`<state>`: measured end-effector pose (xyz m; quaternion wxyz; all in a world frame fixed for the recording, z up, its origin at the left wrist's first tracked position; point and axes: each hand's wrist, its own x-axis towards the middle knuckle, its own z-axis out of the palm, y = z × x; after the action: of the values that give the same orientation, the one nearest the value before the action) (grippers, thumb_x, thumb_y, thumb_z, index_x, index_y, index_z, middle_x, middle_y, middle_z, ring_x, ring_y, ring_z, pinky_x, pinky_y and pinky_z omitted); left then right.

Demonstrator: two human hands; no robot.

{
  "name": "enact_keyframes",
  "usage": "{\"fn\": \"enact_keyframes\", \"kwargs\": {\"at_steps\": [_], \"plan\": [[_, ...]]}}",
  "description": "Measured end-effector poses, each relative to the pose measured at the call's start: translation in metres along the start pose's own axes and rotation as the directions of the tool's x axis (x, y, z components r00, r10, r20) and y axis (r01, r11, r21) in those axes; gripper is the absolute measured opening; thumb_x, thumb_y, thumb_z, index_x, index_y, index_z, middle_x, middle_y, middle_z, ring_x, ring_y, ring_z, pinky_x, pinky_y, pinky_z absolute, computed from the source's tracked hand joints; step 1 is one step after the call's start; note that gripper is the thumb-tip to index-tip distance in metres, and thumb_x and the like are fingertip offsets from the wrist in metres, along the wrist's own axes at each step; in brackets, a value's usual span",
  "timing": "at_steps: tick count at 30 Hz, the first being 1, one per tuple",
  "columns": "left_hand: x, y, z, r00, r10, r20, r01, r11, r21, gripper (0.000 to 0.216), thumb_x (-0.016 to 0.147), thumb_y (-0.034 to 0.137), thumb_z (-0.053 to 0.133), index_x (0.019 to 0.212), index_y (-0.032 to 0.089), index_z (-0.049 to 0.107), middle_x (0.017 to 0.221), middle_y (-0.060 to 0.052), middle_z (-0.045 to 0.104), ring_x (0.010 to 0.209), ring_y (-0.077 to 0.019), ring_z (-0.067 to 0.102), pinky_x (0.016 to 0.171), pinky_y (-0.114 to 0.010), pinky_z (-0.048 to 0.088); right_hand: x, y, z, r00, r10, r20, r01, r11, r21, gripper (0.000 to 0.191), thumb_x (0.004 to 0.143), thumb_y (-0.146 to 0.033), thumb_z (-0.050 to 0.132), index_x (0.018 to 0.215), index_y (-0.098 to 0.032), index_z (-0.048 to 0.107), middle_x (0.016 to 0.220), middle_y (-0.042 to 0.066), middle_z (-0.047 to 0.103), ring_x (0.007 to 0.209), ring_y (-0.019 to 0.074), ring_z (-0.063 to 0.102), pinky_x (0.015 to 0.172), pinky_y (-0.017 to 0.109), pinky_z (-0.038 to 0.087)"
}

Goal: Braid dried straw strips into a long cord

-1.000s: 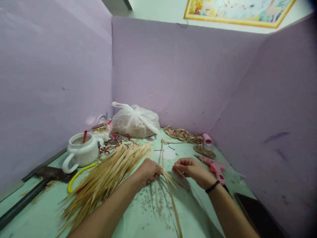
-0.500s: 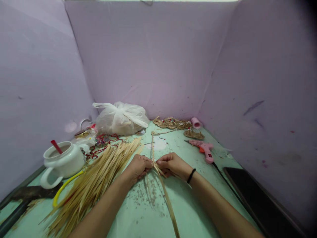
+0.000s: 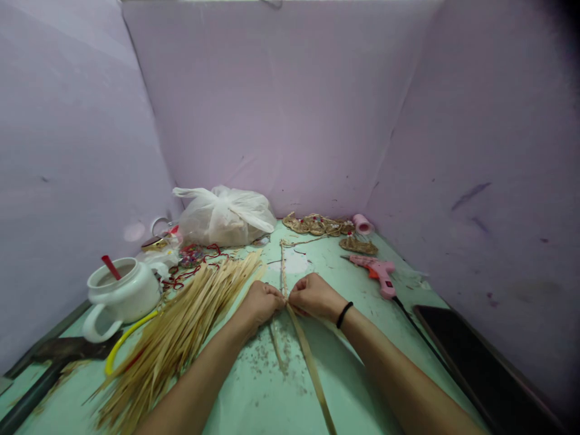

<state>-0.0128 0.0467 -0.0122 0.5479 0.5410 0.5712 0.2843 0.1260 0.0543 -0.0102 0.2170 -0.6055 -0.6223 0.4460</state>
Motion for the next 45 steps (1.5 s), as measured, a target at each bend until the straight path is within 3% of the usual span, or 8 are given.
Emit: {"fn": "enact_keyframes", "kwargs": {"at_steps": [6,12,20,29,33,36,41,45], "plan": [[0.002,-0.002,-0.002,1.000,0.029,-0.001,-0.029,0.999,-0.037,0.007,0.053,0.013,0.053,0.047,0.012,0.055,0.035,0.005,0.037,0.036,-0.0041,0.026,0.039,-0.020,0.015,-0.006,-0.010,-0.011,0.984,-0.007,0.180,-0.029,0.980,0.195,0.010,0.061,-0.011,0.055,0.053,-0.012,0.061,0.042,-0.003,0.053,0.041,0.0064,0.046,0.044,0.017,0.037],[0.000,0.000,-0.002,1.000,-0.025,0.003,0.025,0.993,-0.112,0.006,0.055,0.015,0.053,0.049,0.012,0.053,0.034,0.006,0.037,0.031,-0.0036,0.024,0.037,-0.020,0.013,-0.004,-0.008,-0.004,0.991,0.118,0.057,-0.131,0.927,0.352,0.012,0.057,-0.002,0.055,0.050,-0.012,0.057,0.038,-0.005,0.049,0.036,0.0045,0.041,0.040,0.015,0.036],[0.001,-0.003,-0.001,1.000,-0.014,0.027,0.019,0.984,-0.175,0.005,0.052,0.016,0.055,0.052,0.011,0.055,0.036,0.004,0.042,0.033,-0.0037,0.030,0.037,-0.018,0.017,-0.005,-0.004,0.000,0.944,0.145,0.295,-0.298,0.761,0.577,0.013,0.067,-0.004,0.050,0.056,-0.010,0.054,0.047,0.003,0.059,0.042,0.0108,0.055,0.047,0.021,0.047],[0.001,-0.003,-0.001,0.999,0.034,0.037,-0.027,0.983,-0.182,0.010,0.048,0.019,0.057,0.054,0.010,0.058,0.042,0.000,0.050,0.038,-0.0057,0.039,0.040,-0.018,0.024,-0.005,-0.001,0.000,0.902,0.059,0.427,-0.332,0.727,0.601,0.017,0.081,-0.008,0.041,0.067,-0.010,0.053,0.055,0.003,0.058,0.044,0.0079,0.054,0.051,0.023,0.051],[-0.003,0.004,-0.007,0.991,0.062,0.115,-0.052,0.994,-0.095,0.013,0.051,0.023,0.057,0.054,0.010,0.058,0.040,0.002,0.047,0.033,-0.0028,0.030,0.036,-0.018,0.018,-0.004,-0.002,-0.001,0.922,0.126,0.366,-0.320,0.779,0.539,0.022,0.079,-0.009,0.045,0.058,-0.009,0.050,0.046,-0.002,0.050,0.031,0.0011,0.035,0.030,0.011,0.033],[-0.002,0.003,-0.012,0.979,0.073,0.190,-0.061,0.996,-0.069,0.016,0.055,0.028,0.055,0.052,0.013,0.054,0.036,0.005,0.040,0.029,-0.0025,0.023,0.033,-0.019,0.012,-0.003,-0.002,0.001,0.943,0.135,0.305,-0.278,0.824,0.494,0.024,0.075,-0.009,0.051,0.051,-0.010,0.047,0.040,-0.004,0.046,0.029,0.0004,0.031,0.025,0.010,0.020],[0.000,0.002,-0.013,0.989,0.049,0.143,-0.045,0.998,-0.036,0.016,0.054,0.029,0.055,0.050,0.013,0.051,0.035,0.006,0.037,0.030,-0.0026,0.024,0.034,-0.018,0.013,-0.005,-0.001,0.005,0.969,0.131,0.208,-0.216,0.857,0.467,0.017,0.067,-0.009,0.059,0.052,-0.011,0.050,0.040,-0.004,0.048,0.031,0.0025,0.037,0.030,0.013,0.033],[0.002,0.002,-0.010,0.997,0.001,0.081,0.005,0.998,-0.068,0.011,0.050,0.023,0.055,0.049,0.012,0.051,0.035,0.007,0.035,0.031,-0.0017,0.022,0.035,-0.018,0.013,-0.005,-0.003,0.006,0.965,0.160,0.207,-0.242,0.846,0.474,0.016,0.069,-0.010,0.057,0.054,-0.012,0.051,0.042,-0.003,0.052,0.033,0.0057,0.045,0.036,0.017,0.041]]}}
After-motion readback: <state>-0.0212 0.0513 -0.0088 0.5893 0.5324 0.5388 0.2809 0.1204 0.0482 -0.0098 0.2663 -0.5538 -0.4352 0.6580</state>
